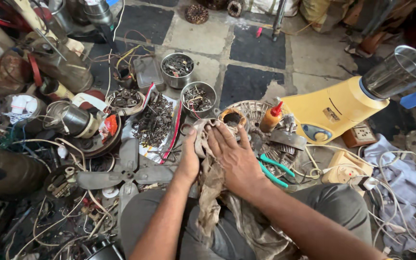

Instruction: The person wipes several metal motor components with a cloth, applies oil from a bottle to the parts, and uses a screwdriver and pliers to adjust and assemble the motor housing and rotor.

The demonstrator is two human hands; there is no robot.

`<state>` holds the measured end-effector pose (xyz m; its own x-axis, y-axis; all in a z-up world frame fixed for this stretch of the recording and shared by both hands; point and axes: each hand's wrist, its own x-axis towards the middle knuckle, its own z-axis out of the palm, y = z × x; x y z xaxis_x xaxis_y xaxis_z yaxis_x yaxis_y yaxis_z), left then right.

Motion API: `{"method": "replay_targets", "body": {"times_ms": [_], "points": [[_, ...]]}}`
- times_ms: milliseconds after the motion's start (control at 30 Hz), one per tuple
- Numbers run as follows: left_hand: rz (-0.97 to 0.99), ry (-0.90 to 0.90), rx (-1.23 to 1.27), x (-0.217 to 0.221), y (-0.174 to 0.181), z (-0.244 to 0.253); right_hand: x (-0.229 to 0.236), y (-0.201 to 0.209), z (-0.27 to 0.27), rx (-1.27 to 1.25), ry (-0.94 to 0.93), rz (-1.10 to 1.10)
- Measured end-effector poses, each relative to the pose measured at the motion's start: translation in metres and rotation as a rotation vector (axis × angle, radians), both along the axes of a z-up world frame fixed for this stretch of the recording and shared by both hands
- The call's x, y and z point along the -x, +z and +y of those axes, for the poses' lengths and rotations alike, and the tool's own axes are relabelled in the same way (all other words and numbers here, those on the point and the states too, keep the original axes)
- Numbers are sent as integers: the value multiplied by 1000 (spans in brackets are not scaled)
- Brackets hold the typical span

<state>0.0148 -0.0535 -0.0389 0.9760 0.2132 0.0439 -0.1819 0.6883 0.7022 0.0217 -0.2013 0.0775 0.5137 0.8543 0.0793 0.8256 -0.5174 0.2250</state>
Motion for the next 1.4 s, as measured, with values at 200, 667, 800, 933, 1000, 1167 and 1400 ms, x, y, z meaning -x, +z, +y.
{"method": "replay_targets", "body": {"times_ms": [200, 667, 800, 933, 1000, 1167, 1400], "points": [[-80, 57, -36, 11, 12, -2, 11, 5, 1, -137, -39, 444], [190, 570, 121, 10, 46, 76, 40, -32, -59, -583, 377, 722], [214, 304, 320, 14, 43, 69, 30, -36, -77, -568, 153, 808], [114, 180, 113, 14, 47, 55, 10, -32, -78, -691, -13, 713], [135, 173, 116, 14, 50, 54, 1, -29, -71, -744, -123, 681], [210, 235, 105, 12, 55, 52, -24, -22, -36, -943, -185, 761], [-41, 568, -651, 15, 62, 40, -24, -13, 4, -1144, -235, 1307]]}}
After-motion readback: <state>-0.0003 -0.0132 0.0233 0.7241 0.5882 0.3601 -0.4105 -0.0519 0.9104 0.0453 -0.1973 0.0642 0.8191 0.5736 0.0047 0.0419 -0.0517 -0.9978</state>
